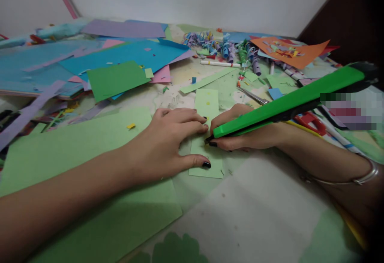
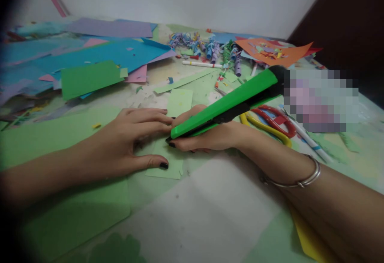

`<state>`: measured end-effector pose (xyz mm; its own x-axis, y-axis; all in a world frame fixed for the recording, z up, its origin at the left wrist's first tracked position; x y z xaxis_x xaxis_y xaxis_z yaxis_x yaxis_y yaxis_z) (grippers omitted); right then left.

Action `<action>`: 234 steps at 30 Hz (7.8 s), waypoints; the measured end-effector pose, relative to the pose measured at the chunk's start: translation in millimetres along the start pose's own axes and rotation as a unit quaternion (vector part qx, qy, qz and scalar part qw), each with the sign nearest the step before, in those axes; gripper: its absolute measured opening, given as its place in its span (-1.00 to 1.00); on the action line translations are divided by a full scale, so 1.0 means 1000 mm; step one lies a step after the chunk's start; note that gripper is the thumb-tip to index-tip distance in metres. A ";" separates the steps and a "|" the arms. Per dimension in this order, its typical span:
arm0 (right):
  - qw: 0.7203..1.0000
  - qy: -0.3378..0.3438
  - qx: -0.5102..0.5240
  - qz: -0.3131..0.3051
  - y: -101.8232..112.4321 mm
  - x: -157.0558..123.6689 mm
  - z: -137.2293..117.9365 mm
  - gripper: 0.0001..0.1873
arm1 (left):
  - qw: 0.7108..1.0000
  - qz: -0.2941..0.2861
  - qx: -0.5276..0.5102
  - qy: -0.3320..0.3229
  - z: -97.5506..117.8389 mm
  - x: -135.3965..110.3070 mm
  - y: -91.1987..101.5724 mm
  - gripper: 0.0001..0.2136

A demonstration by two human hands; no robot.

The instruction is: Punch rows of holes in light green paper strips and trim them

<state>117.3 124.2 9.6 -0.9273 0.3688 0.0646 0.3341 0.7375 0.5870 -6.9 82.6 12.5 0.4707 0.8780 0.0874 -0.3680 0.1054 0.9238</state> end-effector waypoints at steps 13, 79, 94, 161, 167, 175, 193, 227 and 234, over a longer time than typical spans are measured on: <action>0.994 0.091 -0.053 0.027 0.000 0.003 -0.007 -0.77 | 1.000 -0.012 0.017 0.001 0.000 0.001 0.000 -0.60; 0.989 0.035 -0.126 0.067 0.003 -0.002 -0.008 -0.78 | 0.999 -0.003 0.048 -0.002 0.008 -0.003 0.001 -0.65; 0.985 0.046 -0.149 0.067 0.002 -0.002 -0.009 -0.80 | 0.999 -0.001 0.046 -0.004 0.008 -0.003 0.000 -0.68; 0.984 0.053 -0.149 0.080 0.000 -0.004 -0.013 -0.71 | 0.988 -0.069 0.092 -0.104 0.004 0.008 -0.009 -0.44; 0.992 0.031 -0.111 0.052 0.002 -0.006 -0.018 -0.67 | 0.984 -0.014 0.150 -0.091 0.006 0.011 -0.005 -0.40; 0.988 -0.014 -0.135 0.070 0.002 -0.009 -0.013 -0.74 | 0.989 0.015 0.147 0.005 0.021 0.005 -0.010 -0.36; 0.971 -0.013 -0.186 0.149 -0.001 -0.015 -0.014 -0.73 | 0.991 0.010 0.128 0.025 0.011 -0.003 -0.011 -0.45; 0.987 0.001 -0.126 0.104 0.001 -0.020 -0.012 -0.86 | 0.987 0.075 0.140 -0.030 0.021 -0.014 0.000 -0.39; 0.986 0.029 -0.122 0.108 0.001 -0.017 -0.013 -0.80 | 0.971 0.132 0.112 -0.164 0.034 -0.022 0.004 -0.68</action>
<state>131.3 110.9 19.9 -0.8491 0.4649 0.2510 0.4813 0.4849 0.7302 8.3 47.7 26.9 0.6273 0.6605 0.4126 -0.3443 -0.2401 0.9077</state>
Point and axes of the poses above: each hand's wrist, its own x-axis towards the middle knuckle, its own y-axis out of the back of the hand, z = x × y, the point moved 6 cm from there along x, towards the middle knuckle, and after that the axes turned 11 degrees about y, right-handed, at the moved point
